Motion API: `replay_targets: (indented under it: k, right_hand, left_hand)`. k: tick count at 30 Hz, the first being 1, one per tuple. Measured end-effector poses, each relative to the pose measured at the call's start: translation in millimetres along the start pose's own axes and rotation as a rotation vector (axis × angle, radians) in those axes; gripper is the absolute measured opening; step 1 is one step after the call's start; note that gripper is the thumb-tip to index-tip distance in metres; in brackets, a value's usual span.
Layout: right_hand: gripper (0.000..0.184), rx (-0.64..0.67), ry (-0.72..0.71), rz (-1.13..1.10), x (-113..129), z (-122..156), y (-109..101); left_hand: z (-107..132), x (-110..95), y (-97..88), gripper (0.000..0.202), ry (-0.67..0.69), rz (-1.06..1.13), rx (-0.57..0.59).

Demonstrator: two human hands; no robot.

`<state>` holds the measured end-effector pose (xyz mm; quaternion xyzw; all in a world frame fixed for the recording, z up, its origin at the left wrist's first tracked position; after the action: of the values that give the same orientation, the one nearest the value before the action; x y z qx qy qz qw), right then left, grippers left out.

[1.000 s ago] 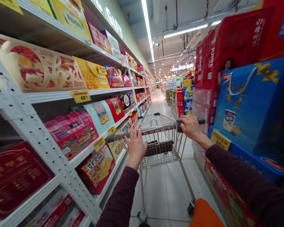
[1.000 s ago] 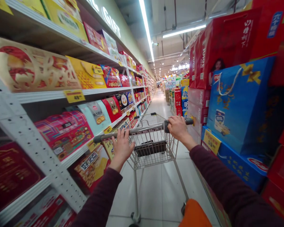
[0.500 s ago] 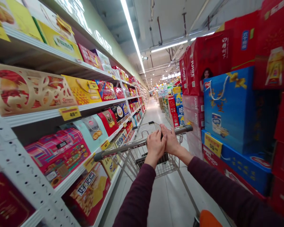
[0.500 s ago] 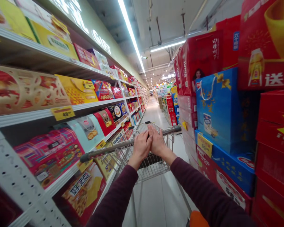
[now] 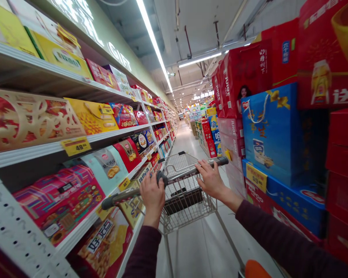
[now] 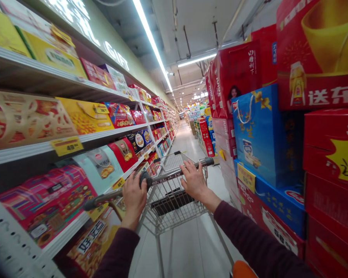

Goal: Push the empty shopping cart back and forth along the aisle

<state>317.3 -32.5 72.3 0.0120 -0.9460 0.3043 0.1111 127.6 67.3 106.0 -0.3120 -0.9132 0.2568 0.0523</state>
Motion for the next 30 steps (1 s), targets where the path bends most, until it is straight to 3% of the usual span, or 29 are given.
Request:
replay_targets:
  k: [4, 7, 10, 14, 16, 19, 23, 25, 27, 30]
  right_hand:
    - [0.045, 0.058, -0.075, -0.052, 21.9, -1.0, 12.6]
    - [0.046, 0.079, -0.090, -0.063, 25.8, -1.0, 15.5]
    - [0.049, 0.079, -0.113, -0.064, 20.8, 0.8, 13.0]
    - [0.048, 0.052, -0.106, -0.062, 14.3, 5.0, 11.7]
    - [0.049, 0.024, -0.093, -0.058, 14.4, 6.8, 13.8]
    - [0.049, -0.005, -0.080, -0.048, 18.2, 8.4, 18.2]
    - [0.049, -0.016, -0.060, -0.022, 23.4, 9.3, 20.2]
    - [0.051, -0.008, -0.060, -0.018, 23.5, 9.8, 18.8]
    - [0.052, -0.003, -0.059, -0.016, 20.4, 10.3, 16.1]
    - [0.050, -0.015, -0.051, -0.004, 11.1, 10.6, 10.4]
  left_hand:
    - [0.8, -36.0, 17.7, 0.030, 0.128, 0.097, 0.021]
    - [-0.3, -29.2, 19.5, 0.029, 0.167, 0.123, 0.039]
    - [-1.5, 23.1, 6.1, 0.033, 0.127, 0.071, 0.009]
    - [-1.0, 108.5, -18.8, 0.041, -0.066, -0.093, -0.102]
    - [-0.2, 124.6, -23.0, 0.042, -0.102, -0.121, -0.116]
    - [0.8, 101.5, -14.5, 0.039, -0.057, -0.072, -0.093]
    - [2.3, 23.6, 8.5, 0.033, 0.114, 0.060, -0.033]
    - [2.7, -3.9, 15.3, 0.033, 0.171, 0.094, -0.008]
    - [2.7, -9.4, 15.6, 0.033, 0.206, 0.108, 0.020]
    - [1.8, 26.4, 3.4, 0.032, 0.189, 0.080, 0.041]
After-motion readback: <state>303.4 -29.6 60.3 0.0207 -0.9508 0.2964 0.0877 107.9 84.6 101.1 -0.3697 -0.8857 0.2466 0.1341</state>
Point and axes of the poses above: each hand's wrist, its own z-axis away from the middle knuckle, its own y-axis out of the palm, x = y × z, the point moved 4 cm from there along -z, towards the middle knuckle, and after that the axes turned 2 degrees about -x, right-handed, at the moved point
